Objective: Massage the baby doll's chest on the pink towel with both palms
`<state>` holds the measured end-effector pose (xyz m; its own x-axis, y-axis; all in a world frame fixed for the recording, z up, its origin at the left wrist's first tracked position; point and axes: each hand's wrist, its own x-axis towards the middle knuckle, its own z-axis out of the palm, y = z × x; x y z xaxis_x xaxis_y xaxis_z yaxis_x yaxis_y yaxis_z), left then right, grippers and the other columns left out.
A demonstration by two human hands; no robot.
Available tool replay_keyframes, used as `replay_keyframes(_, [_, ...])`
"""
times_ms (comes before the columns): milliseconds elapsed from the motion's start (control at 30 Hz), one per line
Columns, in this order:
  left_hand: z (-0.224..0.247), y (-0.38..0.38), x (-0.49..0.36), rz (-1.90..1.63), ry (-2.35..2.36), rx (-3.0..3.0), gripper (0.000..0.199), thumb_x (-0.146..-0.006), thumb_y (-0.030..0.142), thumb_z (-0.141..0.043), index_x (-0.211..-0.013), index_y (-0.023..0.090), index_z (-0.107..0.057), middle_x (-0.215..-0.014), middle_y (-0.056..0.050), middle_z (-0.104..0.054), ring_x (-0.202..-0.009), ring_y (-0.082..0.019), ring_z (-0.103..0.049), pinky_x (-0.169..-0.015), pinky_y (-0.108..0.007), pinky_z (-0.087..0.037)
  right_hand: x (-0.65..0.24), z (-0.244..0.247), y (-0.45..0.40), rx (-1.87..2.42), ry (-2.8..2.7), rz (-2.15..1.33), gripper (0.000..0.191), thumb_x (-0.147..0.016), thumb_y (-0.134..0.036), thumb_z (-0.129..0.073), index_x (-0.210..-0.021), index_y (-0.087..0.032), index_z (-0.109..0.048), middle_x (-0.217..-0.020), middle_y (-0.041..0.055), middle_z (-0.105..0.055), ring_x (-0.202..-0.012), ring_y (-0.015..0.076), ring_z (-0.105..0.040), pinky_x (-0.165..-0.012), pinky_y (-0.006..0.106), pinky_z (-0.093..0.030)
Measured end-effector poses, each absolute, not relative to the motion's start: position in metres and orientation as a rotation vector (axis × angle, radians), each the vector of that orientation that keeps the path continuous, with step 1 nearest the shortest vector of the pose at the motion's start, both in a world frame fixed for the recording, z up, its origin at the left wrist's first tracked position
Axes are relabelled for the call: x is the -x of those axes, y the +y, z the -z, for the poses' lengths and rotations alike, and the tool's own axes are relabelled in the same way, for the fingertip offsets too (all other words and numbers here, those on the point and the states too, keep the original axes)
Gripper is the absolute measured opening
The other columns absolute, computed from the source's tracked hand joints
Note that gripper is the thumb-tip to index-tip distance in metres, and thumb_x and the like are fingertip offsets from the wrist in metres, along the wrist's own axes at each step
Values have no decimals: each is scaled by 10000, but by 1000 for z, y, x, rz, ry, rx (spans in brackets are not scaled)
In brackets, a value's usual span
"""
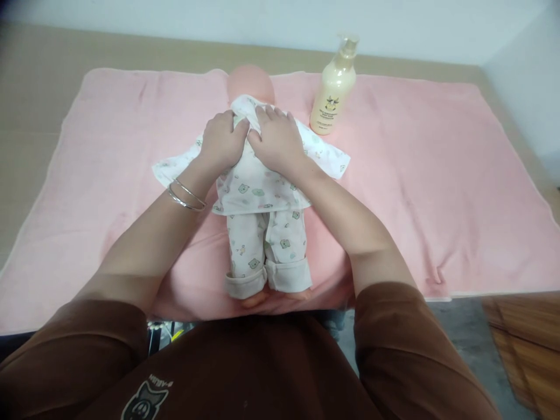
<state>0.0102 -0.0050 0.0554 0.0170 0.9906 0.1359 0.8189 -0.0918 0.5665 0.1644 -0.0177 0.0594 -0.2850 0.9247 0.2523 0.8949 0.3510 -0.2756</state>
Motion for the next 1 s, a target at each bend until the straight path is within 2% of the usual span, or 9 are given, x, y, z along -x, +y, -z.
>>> replay_keyframes(167, [-57, -7, -10, -698, 1856, -1962, 540, -1012, 614, -378, -1315, 263, -656, -1389, -153, -678, -1448, -373, -540, -1273, -519, -383, -165, -59, -17, 1585, -2243, -86, 541, -1058, -356, -347, -1547, -225, -541, -1619, 109, -587, -1560, 328, -475, -1340, 618, -364])
replay_keyframes(233, [-57, -7, -10, -697, 1851, -1958, 565, -1005, 626, -366, -1324, 256, -651, -1386, -160, -671, -1443, -378, -534, -1272, -544, -363, -165, -59, -17, 1591, -2243, -85, 532, -1061, -365, -341, -1536, -253, -551, -1571, 102, -630, -1565, 323, -471, -1338, 625, -366])
replay_keyframes(333, [-57, -7, -11, -695, 1861, -1959, 584, -994, 661, -344, -1314, 276, -644, -1390, -141, -676, -1439, -365, -534, -1253, -517, -376, -165, -59, -18, 1591, -2249, -89, 520, -1068, -373, -331, -1527, -267, -552, -1482, 116, -692, -1567, 325, -473, -1327, 650, -369])
replay_keyframes(467, [-58, -8, -12, -635, 1893, -1979, 666, -985, 690, -262, -1335, 246, -614, -1405, -138, -669, -1419, -326, -530, -1230, -485, -365, -165, -59, -18, 1595, -2252, -97, 537, -1074, -377, -321, -1543, -227, -535, -1569, 138, -622, -1589, 319, -450, -1340, 612, -359])
replay_keyframes(633, [-59, -8, -13, -576, 1914, -1988, 828, -949, 769, -116, -1422, 222, -519, -1278, -120, -722, -1414, -262, -478, -1213, -451, -297, -165, -59, -19, 1613, -2250, -96, 557, -1071, -388, -325, -1571, -240, -520, -1625, 102, -578, -1582, 312, -448, -1343, 595, -356])
replay_keyframes(867, [-59, -8, -13, -626, 1898, -1976, 838, -880, 836, -134, -1295, 259, -580, -1217, -127, -717, -1384, -286, -486, -1180, -480, -306, -165, -60, -18, 1614, -2256, -111, 556, -1069, -380, -311, -1568, -231, -508, -1631, 115, -567, -1585, 318, -444, -1352, 598, -347])
replay_keyframes(1000, [-59, -7, -12, -621, 1908, -1984, 809, -917, 818, -133, -1274, 247, -580, -1238, -118, -721, -1385, -276, -492, -1192, -478, -312, -162, -59, -19, 1640, -2251, -84, 560, -1078, -389, -303, -1578, -238, -504, -1568, 115, -628, -1587, 315, -443, -1360, 595, -335])
